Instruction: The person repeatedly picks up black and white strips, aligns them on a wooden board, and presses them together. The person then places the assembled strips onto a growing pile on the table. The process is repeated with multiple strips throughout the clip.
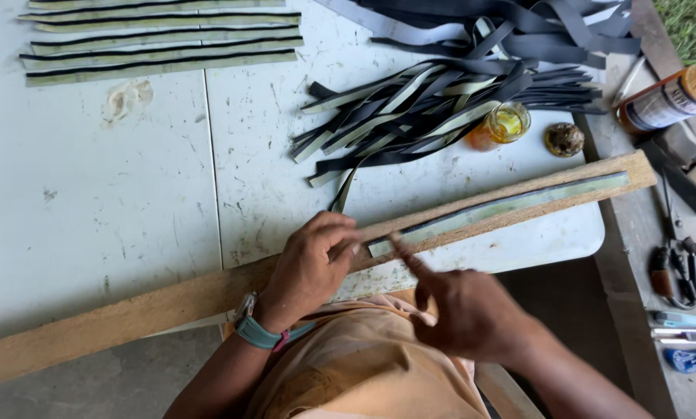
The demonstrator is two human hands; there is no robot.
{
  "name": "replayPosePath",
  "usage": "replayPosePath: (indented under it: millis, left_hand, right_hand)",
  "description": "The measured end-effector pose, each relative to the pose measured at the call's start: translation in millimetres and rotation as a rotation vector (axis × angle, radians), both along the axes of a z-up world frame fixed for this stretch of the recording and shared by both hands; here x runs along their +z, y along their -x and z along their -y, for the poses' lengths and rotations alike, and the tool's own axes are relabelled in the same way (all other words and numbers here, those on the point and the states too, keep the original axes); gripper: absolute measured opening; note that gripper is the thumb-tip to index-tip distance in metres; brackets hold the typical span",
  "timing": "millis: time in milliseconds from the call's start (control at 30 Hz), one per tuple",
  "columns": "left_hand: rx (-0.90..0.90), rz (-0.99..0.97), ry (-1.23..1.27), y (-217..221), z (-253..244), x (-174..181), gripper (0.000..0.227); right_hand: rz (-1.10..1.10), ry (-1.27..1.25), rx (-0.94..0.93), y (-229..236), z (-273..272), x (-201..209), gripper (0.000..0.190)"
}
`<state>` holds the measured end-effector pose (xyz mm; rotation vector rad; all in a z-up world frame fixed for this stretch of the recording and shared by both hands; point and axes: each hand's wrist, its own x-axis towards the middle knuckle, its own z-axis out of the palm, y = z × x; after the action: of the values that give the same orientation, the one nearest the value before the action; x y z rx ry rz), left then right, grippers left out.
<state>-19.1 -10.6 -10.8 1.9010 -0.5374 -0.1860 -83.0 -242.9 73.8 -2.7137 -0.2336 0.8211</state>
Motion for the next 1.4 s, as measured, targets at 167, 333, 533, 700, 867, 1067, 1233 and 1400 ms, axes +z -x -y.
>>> replayPosePath:
  millis: [167,333,533,700,867,1067,1233,1400]
  left_hand:
    - [0.048,0.106,0.032,2,-5,0,0.013]
    - [0.046,0.025,0.021,4,-3,3,0.015]
    - [0.046,0.239,-0.116,16,6,6,0.025]
    - [0.076,0.268,-0.174,18,13,4,0.022]
    - [0.055,0.252,-0.133,19,14,5,0.017]
    - [0.023,0.267,-0.029,18,16,8,0.011]
    - [0.029,0.25,-0.019,18,17,7,0.01]
    - [0.06,0.153,-0.001,17,16,0,0.018]
  right_hand:
    - [0.008,0.05,0.032,-1,-35,-6,0.107]
    - [0.037,0.016,0.025,6,-39,-6,0.099]
    - [0.188,-0.122,-0.043,20,-5,5,0.081]
    - [0.309,0.202,-0.199,10,40,8,0.091]
    - [0.224,0.383,-0.109,1,50,-20,0.091]
    - [0.455,0.241,-0.014,7,46,-28,0.078]
    - [0.411,0.124,-0.073,11,51,-27,0.071]
    - [0.427,-0.092,-0.267,4,63,-2,0.046]
